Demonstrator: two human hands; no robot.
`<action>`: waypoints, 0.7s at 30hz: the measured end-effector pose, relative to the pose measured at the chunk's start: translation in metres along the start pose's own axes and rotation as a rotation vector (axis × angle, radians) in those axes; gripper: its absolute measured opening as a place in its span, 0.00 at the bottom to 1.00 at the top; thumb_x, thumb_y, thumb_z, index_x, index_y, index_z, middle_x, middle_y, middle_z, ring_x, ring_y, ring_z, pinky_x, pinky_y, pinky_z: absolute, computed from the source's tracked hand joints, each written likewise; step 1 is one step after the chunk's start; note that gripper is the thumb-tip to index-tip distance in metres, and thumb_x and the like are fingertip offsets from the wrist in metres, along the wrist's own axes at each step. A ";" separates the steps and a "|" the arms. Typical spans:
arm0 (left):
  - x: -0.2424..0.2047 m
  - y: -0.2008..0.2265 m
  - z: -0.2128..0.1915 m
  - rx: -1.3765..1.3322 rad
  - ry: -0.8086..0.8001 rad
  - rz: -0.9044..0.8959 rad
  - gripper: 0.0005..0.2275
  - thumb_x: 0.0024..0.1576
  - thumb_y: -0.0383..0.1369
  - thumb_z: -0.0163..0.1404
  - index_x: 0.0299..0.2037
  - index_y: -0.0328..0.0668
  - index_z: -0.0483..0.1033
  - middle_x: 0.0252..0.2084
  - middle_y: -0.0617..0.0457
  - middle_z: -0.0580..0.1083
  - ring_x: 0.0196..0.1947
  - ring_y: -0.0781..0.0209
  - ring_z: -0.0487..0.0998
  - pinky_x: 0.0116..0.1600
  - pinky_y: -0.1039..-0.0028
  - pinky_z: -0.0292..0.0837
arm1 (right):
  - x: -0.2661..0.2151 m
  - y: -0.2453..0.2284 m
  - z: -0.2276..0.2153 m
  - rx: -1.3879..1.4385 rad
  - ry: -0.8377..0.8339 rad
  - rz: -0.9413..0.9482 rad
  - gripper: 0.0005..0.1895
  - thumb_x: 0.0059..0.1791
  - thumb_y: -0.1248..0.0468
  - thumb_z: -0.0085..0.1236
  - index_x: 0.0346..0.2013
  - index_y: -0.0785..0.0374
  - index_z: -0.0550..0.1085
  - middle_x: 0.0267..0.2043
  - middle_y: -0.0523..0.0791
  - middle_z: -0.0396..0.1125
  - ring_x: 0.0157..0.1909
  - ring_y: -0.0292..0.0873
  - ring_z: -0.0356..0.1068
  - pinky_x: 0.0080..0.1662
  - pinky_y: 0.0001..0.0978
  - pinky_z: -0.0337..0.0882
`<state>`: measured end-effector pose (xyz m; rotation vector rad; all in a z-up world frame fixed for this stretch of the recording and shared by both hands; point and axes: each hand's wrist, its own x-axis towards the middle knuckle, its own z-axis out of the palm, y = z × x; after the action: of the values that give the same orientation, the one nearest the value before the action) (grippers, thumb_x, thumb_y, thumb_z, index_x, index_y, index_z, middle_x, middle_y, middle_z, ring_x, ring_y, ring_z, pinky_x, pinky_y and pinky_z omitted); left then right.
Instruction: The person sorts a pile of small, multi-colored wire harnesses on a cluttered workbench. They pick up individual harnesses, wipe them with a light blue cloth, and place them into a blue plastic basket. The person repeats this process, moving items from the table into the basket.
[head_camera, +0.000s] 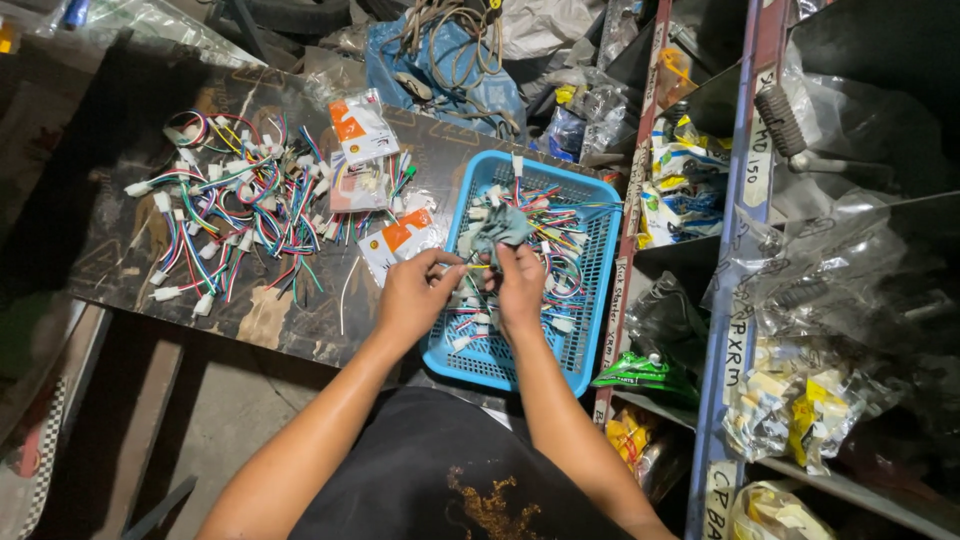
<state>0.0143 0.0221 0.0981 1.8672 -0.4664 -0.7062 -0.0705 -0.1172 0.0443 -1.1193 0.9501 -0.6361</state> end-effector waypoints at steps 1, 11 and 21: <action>0.000 0.000 0.001 0.001 -0.004 -0.001 0.06 0.56 0.34 0.59 0.41 0.51 0.84 0.24 0.54 0.81 0.24 0.65 0.80 0.36 0.74 0.76 | 0.001 0.000 -0.001 0.000 0.004 0.001 0.09 0.53 0.61 0.56 0.36 0.65 0.72 0.28 0.52 0.72 0.21 0.38 0.71 0.21 0.23 0.72; 0.003 -0.003 0.005 -0.169 0.155 0.053 0.07 0.61 0.28 0.52 0.49 0.42 0.76 0.31 0.46 0.81 0.30 0.56 0.82 0.39 0.71 0.77 | 0.032 -0.042 -0.037 0.265 0.308 -0.012 0.11 0.56 0.56 0.48 0.36 0.59 0.68 0.29 0.47 0.69 0.23 0.38 0.69 0.20 0.20 0.68; 0.020 -0.050 0.023 -0.323 0.155 0.106 0.05 0.67 0.26 0.43 0.49 0.39 0.60 0.26 0.44 0.75 0.15 0.58 0.76 0.19 0.74 0.76 | -0.014 0.026 0.009 -0.075 -0.278 0.175 0.11 0.49 0.64 0.62 0.27 0.69 0.76 0.22 0.54 0.72 0.19 0.45 0.75 0.22 0.35 0.75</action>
<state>0.0139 0.0129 0.0400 1.5674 -0.3269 -0.5268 -0.0696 -0.0929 0.0255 -1.1419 0.8250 -0.2952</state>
